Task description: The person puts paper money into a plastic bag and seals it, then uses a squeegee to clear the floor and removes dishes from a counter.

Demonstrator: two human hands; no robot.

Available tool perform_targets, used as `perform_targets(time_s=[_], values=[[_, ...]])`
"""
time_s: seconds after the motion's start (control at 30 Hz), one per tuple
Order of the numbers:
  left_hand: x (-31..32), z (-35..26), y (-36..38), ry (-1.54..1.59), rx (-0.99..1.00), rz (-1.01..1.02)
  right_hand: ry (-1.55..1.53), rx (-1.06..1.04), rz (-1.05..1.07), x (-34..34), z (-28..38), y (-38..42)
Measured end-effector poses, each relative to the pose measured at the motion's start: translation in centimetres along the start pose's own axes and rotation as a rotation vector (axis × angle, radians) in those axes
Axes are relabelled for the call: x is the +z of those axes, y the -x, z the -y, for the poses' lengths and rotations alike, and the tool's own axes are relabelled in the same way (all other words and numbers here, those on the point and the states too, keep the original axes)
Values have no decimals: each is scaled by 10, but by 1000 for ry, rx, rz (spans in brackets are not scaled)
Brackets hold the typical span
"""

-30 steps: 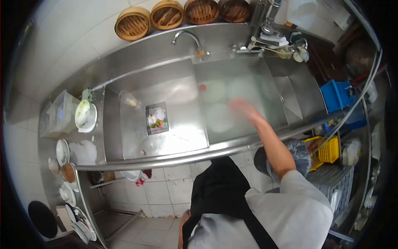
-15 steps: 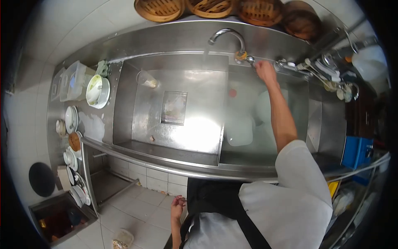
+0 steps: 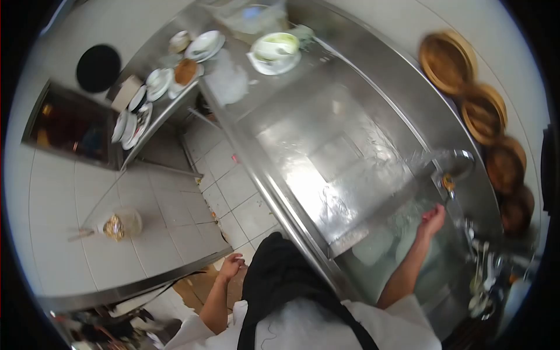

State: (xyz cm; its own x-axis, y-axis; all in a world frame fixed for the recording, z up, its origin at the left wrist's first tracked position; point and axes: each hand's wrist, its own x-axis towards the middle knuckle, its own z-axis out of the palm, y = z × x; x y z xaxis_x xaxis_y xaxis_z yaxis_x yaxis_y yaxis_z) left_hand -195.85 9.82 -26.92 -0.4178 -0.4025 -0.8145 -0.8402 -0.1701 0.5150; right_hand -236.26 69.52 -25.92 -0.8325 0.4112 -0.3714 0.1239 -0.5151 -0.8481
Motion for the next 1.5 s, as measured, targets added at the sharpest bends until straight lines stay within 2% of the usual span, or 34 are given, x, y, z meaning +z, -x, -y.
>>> perform_targets(time_s=[0.03, 0.1, 0.13, 0.23, 0.3, 0.37, 0.43, 0.47, 0.53, 0.6, 0.7, 0.73, 0.8, 0.83, 0.87, 0.9, 0.97, 1.0, 1.03, 1.07, 1.1, 1.17, 1.23, 1.27, 1.3, 1.33, 1.4, 1.43, 1.47, 1.5], values=[[0, 5, 3, -70, -49, -7, -56, -98, 85, 32, 18, 14], [-3, 21, 8, -237, -159, 1, 26, 31, 76, 146, 41, 46], [-7, 39, 0, -301, -98, 57, 69, 93, 69, 203, 49, 61], [-17, 67, -22, -317, -24, 18, -263, 303, 495, 137, -32, -123], [-29, 72, -19, -111, -46, -51, -537, 529, 447, 126, -48, -159], [-43, 80, -25, 60, -79, -90, -406, 489, 725, 147, -42, -122], [-57, 118, -38, 200, -149, -83, -556, 379, 175, 147, -34, -122], [-63, 148, -55, 207, -132, -60, -454, 385, 194, 146, -27, -121], [-75, 166, -58, 176, -203, -25, -264, 376, 228, 152, -10, -113], [-95, 183, -79, 211, -230, 39, -149, 336, 354, 172, 24, -91], [-128, 227, -123, -184, 16, 104, 118, 195, -96, 180, 50, -65], [-136, 222, -121, 116, -155, -20, 201, 135, -244, 198, 55, -61], [-155, 210, -114, 433, -137, -257, 287, -91, -97, 230, 44, -25], [-166, 191, -104, 584, -187, -336, 373, -62, -35, 255, 42, -16], [-177, 186, -106, 608, -198, -337, 459, -39, 29, 280, 40, -8], [-185, 181, -110, 630, -211, -332, 285, 151, 180, 315, 35, -13], [-198, 196, -127, 491, -180, -256, 262, 117, 633, 380, 2, -26], [-202, 232, -148, 241, -30, -178, 346, -83, 619, 423, -19, 11], [-207, 261, -166, 0, 133, -140, 466, -204, 727, 462, -31, 41], [-209, 227, -149, 259, -27, -179, 470, -165, 680, 499, -40, 67], [-213, 174, -121, 528, -173, -261, 444, -124, 661, 524, -49, 50], [-213, 142, -94, 643, -181, -312, 300, 404, 891, 549, -58, -1], [-211, 132, -83, 760, -209, -361, 1549, 7, 811, 554, -103, 3], [-201, 140, -70, 821, -249, -369, 2150, -266, 708, 555, -130, 13], [-194, 145, -61, 899, -277, -394, 2294, -1014, 484, 543, -146, 23], [-187, 134, -48, 841, -376, -456, 1839, -1010, 633, 542, -156, 19], [-149, 153, -33, 912, -424, -486, 1378, -712, 619, 578, -175, 61], [-122, 170, -32, 943, -405, -532, 1205, -740, 688, 593, -187, 58], [-107, 152, -17, 857, -463, -552, 1061, -712, 808, 616, -198, 92], [-89, 153, -15, 753, -495, -490, 1038, -438, 927, 644, -207, 117]])
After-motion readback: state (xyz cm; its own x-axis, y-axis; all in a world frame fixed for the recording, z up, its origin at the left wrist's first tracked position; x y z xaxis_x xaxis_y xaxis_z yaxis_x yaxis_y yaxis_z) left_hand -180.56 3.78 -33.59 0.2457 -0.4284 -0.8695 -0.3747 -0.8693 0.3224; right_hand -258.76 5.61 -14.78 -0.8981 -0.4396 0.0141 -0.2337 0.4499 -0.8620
